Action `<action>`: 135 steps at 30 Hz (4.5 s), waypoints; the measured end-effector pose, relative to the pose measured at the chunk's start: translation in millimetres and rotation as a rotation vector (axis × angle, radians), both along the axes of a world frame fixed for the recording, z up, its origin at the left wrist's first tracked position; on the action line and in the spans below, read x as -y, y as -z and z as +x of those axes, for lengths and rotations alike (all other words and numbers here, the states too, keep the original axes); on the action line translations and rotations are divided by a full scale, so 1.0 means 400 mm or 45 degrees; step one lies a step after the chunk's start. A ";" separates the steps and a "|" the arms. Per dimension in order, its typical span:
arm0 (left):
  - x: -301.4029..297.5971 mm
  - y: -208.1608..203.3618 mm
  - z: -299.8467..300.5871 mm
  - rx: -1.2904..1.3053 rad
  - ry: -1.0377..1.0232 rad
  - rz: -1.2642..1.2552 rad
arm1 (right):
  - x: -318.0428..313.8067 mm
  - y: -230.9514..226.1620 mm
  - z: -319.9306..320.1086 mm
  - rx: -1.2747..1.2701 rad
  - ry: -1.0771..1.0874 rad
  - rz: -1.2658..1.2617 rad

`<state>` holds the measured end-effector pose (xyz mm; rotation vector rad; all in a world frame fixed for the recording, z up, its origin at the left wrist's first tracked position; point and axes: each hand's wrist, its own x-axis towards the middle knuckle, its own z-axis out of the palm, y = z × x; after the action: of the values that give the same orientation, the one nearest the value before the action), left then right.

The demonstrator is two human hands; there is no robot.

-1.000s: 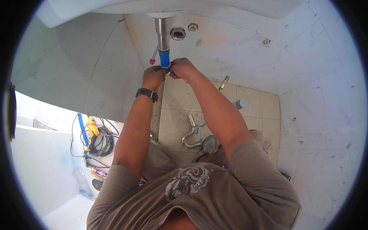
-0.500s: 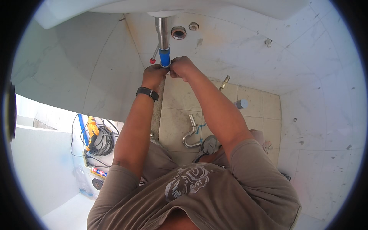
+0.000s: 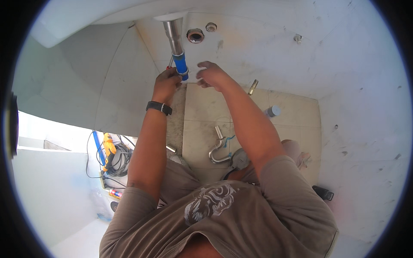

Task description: The person installs a sink drain by applying sealant to a pipe, inserting it into the sink, and connecting a P-trap. The person uses a caulking gun and hand tools to secure the components.

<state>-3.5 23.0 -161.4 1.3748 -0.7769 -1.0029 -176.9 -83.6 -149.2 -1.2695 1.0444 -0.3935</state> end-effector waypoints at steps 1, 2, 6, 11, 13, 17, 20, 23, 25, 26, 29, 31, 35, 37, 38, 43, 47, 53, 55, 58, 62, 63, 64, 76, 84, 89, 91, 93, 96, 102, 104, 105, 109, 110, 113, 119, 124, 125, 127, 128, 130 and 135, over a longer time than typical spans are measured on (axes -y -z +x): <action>-0.006 0.003 0.003 -0.015 0.025 -0.006 | 0.003 0.038 -0.037 -0.105 -0.003 0.015; -0.012 0.007 0.005 0.027 0.012 -0.019 | 0.003 0.088 -0.081 -0.113 -0.061 0.010; -0.047 0.024 -0.007 0.117 0.018 -0.051 | -0.104 0.393 -0.267 -0.488 0.033 0.259; -0.084 0.014 -0.039 0.182 0.116 0.091 | -0.350 0.743 -0.400 -1.168 -0.419 0.503; -0.087 0.002 -0.056 0.245 0.133 0.151 | -0.425 0.830 -0.416 -1.249 -0.759 0.301; -0.085 -0.015 -0.086 0.362 0.125 0.298 | -0.528 0.934 -0.425 -1.370 -0.912 0.027; -0.076 -0.016 -0.092 0.330 0.138 0.281 | -0.552 0.941 -0.435 -1.391 -0.822 -0.040; -0.067 -0.010 -0.089 0.305 0.111 0.246 | -0.554 0.903 -0.438 -1.271 -0.249 0.304; -0.065 -0.003 -0.090 0.343 0.102 0.286 | -0.555 0.878 -0.435 -1.292 -0.399 0.401; -0.067 -0.001 -0.091 0.330 0.110 0.291 | -0.562 0.873 -0.429 -1.269 -0.362 0.422; -0.069 0.007 -0.095 0.319 0.114 0.353 | -0.584 0.893 -0.418 -1.284 -0.194 0.430; -0.074 0.016 -0.095 0.348 0.121 0.381 | -0.589 0.922 -0.418 -1.299 -0.091 0.472; -0.085 0.057 -0.069 0.403 0.085 0.402 | -0.513 0.917 -0.432 -1.177 -0.742 0.062; -0.078 0.093 -0.052 0.528 0.119 0.469 | -0.460 0.846 -0.413 -1.205 -0.918 -0.374; -0.072 0.116 -0.049 0.643 0.179 0.526 | -0.437 0.793 -0.400 -1.058 -0.615 -0.261; -0.090 0.212 -0.108 1.108 0.638 0.679 | -0.326 0.480 -0.326 -0.591 0.107 -0.130; -0.096 0.222 -0.180 0.874 0.528 0.551 | -0.292 0.293 -0.271 -0.402 0.222 -0.381; -0.045 0.218 -0.213 0.581 0.108 0.275 | -0.326 0.142 -0.201 -0.467 0.160 -0.688; -0.032 0.223 -0.206 0.568 0.118 0.355 | -0.338 0.117 -0.187 -0.513 0.111 -0.692; -0.013 0.225 -0.188 0.495 0.126 0.378 | -0.340 0.110 -0.202 -0.404 0.104 -0.738; 0.004 0.207 -0.158 0.258 0.206 0.263 | -0.320 0.157 -0.263 -0.303 0.052 -0.676; 0.006 0.201 -0.150 0.217 0.250 0.260 | -0.309 0.177 -0.262 -0.291 -0.043 -0.556; 0.011 0.194 -0.146 0.115 0.283 0.256 | -0.299 0.196 -0.256 -0.367 -0.135 -0.372; 0.058 0.097 -0.131 0.287 0.300 0.312 | -0.272 0.263 -0.075 -0.217 0.059 -1.048; 0.121 0.082 -0.161 0.384 0.278 0.341 | -0.150 0.265 -0.047 0.049 0.167 -1.044; 0.137 0.091 -0.170 0.307 0.279 0.253 | -0.119 0.259 -0.041 0.035 0.131 -1.035; 0.144 0.082 -0.174 0.295 0.269 0.261 | -0.109 0.254 -0.041 0.006 0.091 -0.985; 0.149 0.067 -0.180 0.318 0.240 0.294 | -0.102 0.246 -0.037 0.026 0.132 -1.042; 0.135 0.047 -0.182 0.265 0.204 0.232 | -0.088 0.235 -0.032 -0.020 0.115 -1.053; -0.067 0.075 -0.185 0.851 0.359 0.167 | -0.064 0.242 -0.001 -0.082 0.154 -1.075; -0.138 0.088 -0.183 0.738 0.201 0.324 | -0.068 0.247 0.015 -0.089 0.194 -1.074; -0.157 0.090 -0.178 0.689 0.125 0.433 | -0.071 0.248 0.024 -0.096 0.219 -1.089; -0.133 0.058 -0.113 0.601 -0.089 0.318 | -0.083 0.243 0.067 -0.226 0.218 -1.090; -0.120 0.047 -0.101 0.644 -0.085 0.281 | -0.086 0.241 0.077 -0.261 0.234 -1.084; -0.079 0.020 -0.087 0.754 -0.032 0.155 | -0.099 0.231 0.105 -0.320 0.289 -1.106; -0.031 0.002 -0.083 0.920 -0.010 0.087 | -0.124 0.221 0.125 -0.330 0.284 -1.064; -0.022 0.008 -0.071 0.955 -0.065 0.111 | -0.127 0.213 0.136 -0.343 0.290 -1.066; -0.021 0.009 -0.070 0.921 -0.071 0.123 | -0.129 0.210 0.141 -0.314 0.311 -1.052; -0.019 0.011 -0.069 0.874 -0.087 0.141 | -0.133 0.204 0.151 -0.295 0.317 -0.967; -0.018 0.011 -0.069 0.854 -0.090 0.131 | -0.137 0.202 0.153 -0.321 0.332 -1.016; -0.017 0.011 -0.073 0.819 -0.107 0.147 | -0.141 0.204 0.152 -0.377 0.362 -1.114; -0.013 0.005 -0.068 1.015 -0.035 0.180 | -0.124 0.224 0.140 -0.243 0.257 -1.190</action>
<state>-30.8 28.0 -163.4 1.9300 -1.2753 -0.4652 -120.8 -34.2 -238.8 -2.0581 1.1979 -1.0054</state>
